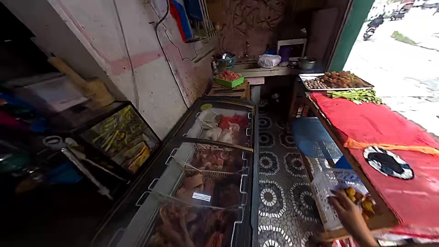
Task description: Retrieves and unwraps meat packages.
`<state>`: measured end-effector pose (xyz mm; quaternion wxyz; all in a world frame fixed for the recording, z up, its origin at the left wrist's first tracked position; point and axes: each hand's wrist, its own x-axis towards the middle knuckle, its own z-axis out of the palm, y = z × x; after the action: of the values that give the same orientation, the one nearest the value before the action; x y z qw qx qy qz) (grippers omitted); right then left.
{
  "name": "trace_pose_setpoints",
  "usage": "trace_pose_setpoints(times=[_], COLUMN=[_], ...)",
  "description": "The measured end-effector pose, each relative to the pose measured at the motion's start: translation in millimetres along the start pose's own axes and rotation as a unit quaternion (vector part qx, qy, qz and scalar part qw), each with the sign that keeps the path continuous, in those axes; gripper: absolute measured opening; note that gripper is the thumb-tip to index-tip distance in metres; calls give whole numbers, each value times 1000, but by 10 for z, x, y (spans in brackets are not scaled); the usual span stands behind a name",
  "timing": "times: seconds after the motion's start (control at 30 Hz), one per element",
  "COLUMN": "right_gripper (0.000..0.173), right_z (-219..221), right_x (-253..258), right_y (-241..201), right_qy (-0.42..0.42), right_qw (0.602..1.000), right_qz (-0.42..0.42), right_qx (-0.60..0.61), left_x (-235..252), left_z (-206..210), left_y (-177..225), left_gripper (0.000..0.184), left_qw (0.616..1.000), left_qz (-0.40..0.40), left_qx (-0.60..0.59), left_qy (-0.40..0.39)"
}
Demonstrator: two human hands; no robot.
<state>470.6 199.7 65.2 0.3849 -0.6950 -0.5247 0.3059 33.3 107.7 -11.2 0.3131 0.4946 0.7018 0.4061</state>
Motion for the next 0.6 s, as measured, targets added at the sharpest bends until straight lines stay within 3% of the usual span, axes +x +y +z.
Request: trace_pose_setpoints(times=[0.07,0.13,0.3,0.4,0.47,0.6], right_gripper=[35,31,36,31,32,35], right_z=[167,127,-306,-318,-137,303], right_x=[379,614,1706,2654,3379,4507], right_y=[93,164,33,153,172,-219], right_qy=[-103,-145,-67,-101,-157,-314], right_qw=[994,989,986,980,975,947], right_qz=[-15,6,100,116,113,43], right_qx=[-22,15,118,130,112,47], left_x=[453,818,1673,2090,2395,2724], left_z=[563,1094,2366,2900,3095,3148], left_y=[389,969,2215,2518,2496,2154], left_gripper=[30,29,27,26,26,31], left_qw=[999,994,938,909,937,994], left_qz=[25,32,233,295,255,46], left_qx=[-19,-52,-76,-41,-37,-6], left_qy=[-27,-96,-246,-290,-237,-95])
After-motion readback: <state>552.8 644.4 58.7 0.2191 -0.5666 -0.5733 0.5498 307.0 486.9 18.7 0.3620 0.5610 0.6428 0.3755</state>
